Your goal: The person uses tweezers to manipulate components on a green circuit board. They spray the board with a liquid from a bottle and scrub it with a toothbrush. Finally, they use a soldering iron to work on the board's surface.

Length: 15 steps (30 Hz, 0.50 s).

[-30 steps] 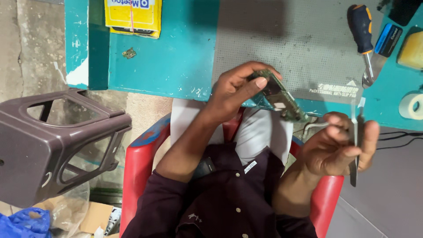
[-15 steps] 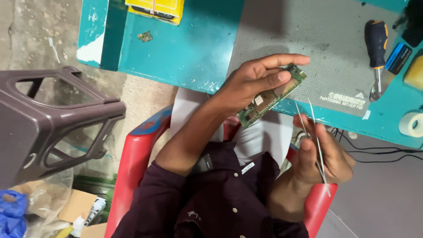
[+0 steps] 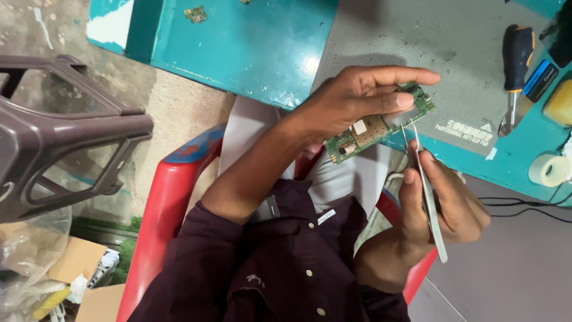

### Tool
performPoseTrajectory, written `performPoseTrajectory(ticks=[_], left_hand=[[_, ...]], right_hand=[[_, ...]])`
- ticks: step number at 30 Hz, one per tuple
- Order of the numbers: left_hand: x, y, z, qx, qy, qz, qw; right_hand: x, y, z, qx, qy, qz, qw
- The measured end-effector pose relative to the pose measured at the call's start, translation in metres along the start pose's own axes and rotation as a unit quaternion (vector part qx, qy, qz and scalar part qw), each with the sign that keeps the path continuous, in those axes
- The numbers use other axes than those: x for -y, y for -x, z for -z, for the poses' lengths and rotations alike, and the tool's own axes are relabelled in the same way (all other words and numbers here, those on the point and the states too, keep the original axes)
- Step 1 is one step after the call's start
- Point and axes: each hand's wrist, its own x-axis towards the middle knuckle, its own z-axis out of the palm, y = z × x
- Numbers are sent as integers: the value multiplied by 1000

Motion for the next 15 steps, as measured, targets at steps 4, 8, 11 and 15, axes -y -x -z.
performPoseTrajectory(ticks=[4, 8, 11, 15], left_hand=[[3, 1, 0, -7, -26, -11, 1000], [4, -1, 0, -10, -36, -14, 999], [7, -1, 2, -10, -45, -2, 999], [14, -2, 6, 16, -36, -14, 999]], right_hand=[[3, 1, 4, 9, 12, -6, 1000], [7, 1, 8, 23, 18, -17, 999], [10, 1, 12, 40, 27, -25, 999], [13, 2, 21, 73, 67, -30, 995]])
